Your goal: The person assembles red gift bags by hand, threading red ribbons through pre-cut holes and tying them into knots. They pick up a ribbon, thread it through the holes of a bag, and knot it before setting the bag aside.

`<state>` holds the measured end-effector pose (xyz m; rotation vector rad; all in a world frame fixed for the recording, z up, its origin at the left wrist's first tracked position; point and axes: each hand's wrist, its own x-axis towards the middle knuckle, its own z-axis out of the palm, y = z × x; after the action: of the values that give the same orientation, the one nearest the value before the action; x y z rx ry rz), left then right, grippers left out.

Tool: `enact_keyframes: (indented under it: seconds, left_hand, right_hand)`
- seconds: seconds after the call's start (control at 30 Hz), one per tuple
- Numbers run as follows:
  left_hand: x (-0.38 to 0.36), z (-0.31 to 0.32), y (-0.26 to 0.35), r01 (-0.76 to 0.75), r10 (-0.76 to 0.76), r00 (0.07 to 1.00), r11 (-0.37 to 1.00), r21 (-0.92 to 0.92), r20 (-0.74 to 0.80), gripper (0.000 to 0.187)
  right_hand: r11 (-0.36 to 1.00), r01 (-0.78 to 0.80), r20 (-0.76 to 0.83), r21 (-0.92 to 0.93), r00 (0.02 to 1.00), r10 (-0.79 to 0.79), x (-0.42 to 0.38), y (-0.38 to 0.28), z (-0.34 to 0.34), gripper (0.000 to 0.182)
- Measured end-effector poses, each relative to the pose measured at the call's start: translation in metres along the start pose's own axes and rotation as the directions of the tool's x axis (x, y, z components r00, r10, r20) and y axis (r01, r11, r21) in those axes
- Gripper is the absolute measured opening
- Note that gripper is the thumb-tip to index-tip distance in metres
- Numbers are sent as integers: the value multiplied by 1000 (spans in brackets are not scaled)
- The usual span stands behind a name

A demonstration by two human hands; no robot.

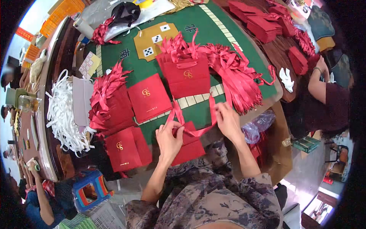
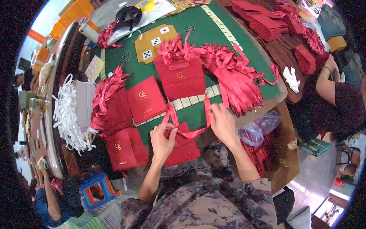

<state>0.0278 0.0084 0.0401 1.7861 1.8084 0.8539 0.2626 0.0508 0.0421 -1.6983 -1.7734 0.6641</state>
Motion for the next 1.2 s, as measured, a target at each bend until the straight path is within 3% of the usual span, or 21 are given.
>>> enact_keyframes:
  seconds: [0.07,0.1,0.17,0.27,0.43,0.5,0.57,0.6,0.77,0.83,0.9,0.97,1.0,1.03,1.1,1.13,1.17,1.2]
  left_hand:
    - [1,3,-4,26,-26,1000,1000,-7,-2,11]
    - [3,6,-5,28,-28,1000,1000,-8,-7,11]
    - [6,11,-6,12,-12,999,1000,-1,-34,11]
    - [10,13,-9,9,-9,998,1000,8,-59,12]
    - [12,20,-15,12,-15,997,999,-35,-71,13]
    - [11,21,-17,8,-10,998,999,-40,-56,13]
    - [11,22,-17,5,-6,998,1000,-15,-68,13]
    - [11,22,-17,-2,3,997,1000,11,-77,13]
    - [9,23,-19,-66,72,988,997,49,-134,13]
    - [9,17,-12,-191,206,952,978,88,-226,12]
    - [3,4,0,-196,221,945,973,122,-241,12]
    - [-10,-14,19,-256,214,932,960,-112,-292,14]
    - [-20,-27,30,-255,199,948,943,-215,-248,17]
    - [-25,-35,37,-340,279,927,908,-245,-250,21]
    - [-36,-41,45,-307,272,952,861,-406,-143,24]
    - [-37,-44,41,-258,270,962,861,-439,-38,24]
    - [-38,-47,37,-255,263,964,863,-437,-44,24]
    - [-39,-49,31,-163,207,977,879,-449,50,22]
  right_hand:
    - [962,212,101,-171,975,-197,-6,-1,-4,19]
    - [961,217,103,-171,974,-201,-12,-4,-5,19]
    - [909,388,221,-153,910,-351,-26,-11,-6,23]
    - [910,403,299,-102,884,-358,-41,-12,-15,16]
    - [925,379,441,-15,833,-334,-59,-15,-22,24]
    - [913,407,380,40,839,-390,-60,-24,-38,26]
    - [940,320,446,122,828,-340,-62,-35,-60,25]
    - [914,384,381,134,831,-405,-61,-46,-69,23]
    - [923,370,203,107,900,-385,-70,-73,-86,18]
    - [922,386,-71,41,921,-382,-72,-80,-74,20]
    - [917,399,-99,-4,912,-397,-68,-89,-64,22]
    - [876,481,-18,-30,876,-482,-62,-94,-48,22]
    - [836,548,40,-40,837,-546,-56,-98,-42,23]
    - [835,549,41,-39,836,-547,-55,-98,-34,23]
    - [789,610,232,-74,780,-581,-53,-94,-18,22]
    - [800,594,267,-81,787,-557,-54,-93,-13,26]
    - [796,600,272,-77,781,-562,-53,-94,-11,26]
    - [845,534,261,11,814,-518,-52,-96,-10,26]
